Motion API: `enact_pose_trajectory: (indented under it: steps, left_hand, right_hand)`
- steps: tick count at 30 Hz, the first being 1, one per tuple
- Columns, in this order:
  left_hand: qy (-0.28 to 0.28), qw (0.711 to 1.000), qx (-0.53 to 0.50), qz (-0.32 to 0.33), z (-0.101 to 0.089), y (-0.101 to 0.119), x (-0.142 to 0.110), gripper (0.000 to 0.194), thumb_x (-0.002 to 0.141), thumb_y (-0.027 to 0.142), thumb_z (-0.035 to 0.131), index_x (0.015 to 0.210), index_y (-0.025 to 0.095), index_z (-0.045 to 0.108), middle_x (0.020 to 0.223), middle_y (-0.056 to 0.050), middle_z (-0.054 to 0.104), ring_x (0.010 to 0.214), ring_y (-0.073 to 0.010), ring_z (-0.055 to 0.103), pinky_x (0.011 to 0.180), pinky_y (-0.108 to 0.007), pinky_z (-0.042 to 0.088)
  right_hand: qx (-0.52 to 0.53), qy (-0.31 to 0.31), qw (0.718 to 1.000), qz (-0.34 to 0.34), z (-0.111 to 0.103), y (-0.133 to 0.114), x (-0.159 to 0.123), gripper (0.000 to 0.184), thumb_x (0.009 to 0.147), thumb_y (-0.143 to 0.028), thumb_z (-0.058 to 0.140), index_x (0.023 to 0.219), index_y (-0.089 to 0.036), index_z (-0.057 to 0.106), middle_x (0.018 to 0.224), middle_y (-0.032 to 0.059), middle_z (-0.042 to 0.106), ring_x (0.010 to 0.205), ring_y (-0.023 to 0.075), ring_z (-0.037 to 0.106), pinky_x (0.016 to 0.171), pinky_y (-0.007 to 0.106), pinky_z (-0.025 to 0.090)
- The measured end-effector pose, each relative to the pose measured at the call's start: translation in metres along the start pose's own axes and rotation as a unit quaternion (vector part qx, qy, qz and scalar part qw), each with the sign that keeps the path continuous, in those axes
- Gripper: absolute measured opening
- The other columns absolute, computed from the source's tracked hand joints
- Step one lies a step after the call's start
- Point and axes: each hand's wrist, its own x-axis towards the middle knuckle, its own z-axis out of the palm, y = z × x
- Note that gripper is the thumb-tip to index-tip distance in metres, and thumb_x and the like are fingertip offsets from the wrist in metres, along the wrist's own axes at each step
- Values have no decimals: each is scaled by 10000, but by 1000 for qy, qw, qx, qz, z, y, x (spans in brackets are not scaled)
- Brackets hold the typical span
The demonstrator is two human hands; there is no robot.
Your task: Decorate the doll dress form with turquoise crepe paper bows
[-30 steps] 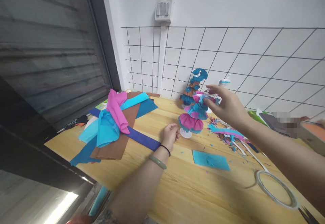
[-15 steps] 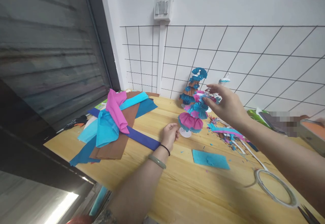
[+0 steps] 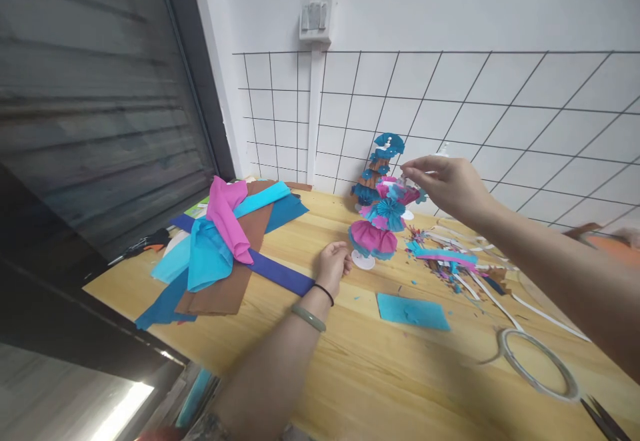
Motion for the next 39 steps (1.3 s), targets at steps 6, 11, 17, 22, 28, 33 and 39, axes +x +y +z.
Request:
enact_pose_trajectory:
  steps: [6,11,17,22,28,33,39]
  left_hand:
    - [-3,1000,-4,-7,1,-1,1,262,658,167,525,915,146,483,530,52,496,372,-46,441,364,-155,287]
    - [-3,1000,-9,-10,1,-1,1,263,658,179,540,913,150,483,540,48,506,377,-45,441,366,-156,285]
    - [-3,1000,-12,-12,1,-1,1,278,654,184,561,918,148,484,534,49,508,377,-47,446,365,-154,284]
    - [-10,1000,-23,-12,0,-2,1,303,665,177,563,952,147,469,545,47,515,383,-49,457,367,-151,294]
    - [-81,992,-96,-21,3,1,-3,437,703,307,610,1069,183,407,732,-21,593,569,-111,592,504,-210,439]
    - [-156,971,-178,-44,6,5,-8,469,666,301,690,1041,198,428,786,-37,604,733,-159,630,649,-272,485]
    - [-143,959,-231,-81,8,7,-11,567,631,104,704,1102,201,403,768,-12,601,749,-146,626,807,-363,483]
  right_hand:
    - [-7,-8,1000,-7,-4,2,12,388,726,-519,533,850,-186,689,671,69,665,590,202,585,518,333,445]
    - [-23,-16,1000,-6,-4,7,18,389,721,-517,540,850,-183,694,651,62,659,571,196,587,497,321,432]
    - [-25,-14,999,-30,-4,8,20,402,726,-529,521,847,-187,694,647,59,652,558,185,576,478,302,415]
    - [-22,-27,999,5,-8,3,20,386,735,-500,530,865,-174,690,644,54,640,510,143,518,477,278,390]
    - [-19,-33,998,51,-16,-4,22,350,748,-432,555,899,-145,686,758,77,655,609,139,512,542,275,389]
    - [-1,-26,998,60,-16,-3,23,338,747,-404,564,916,-136,684,760,83,660,676,158,541,584,280,397]
    - [8,-31,998,57,-15,-9,20,367,737,-425,570,912,-123,682,750,85,652,617,140,511,535,267,383]
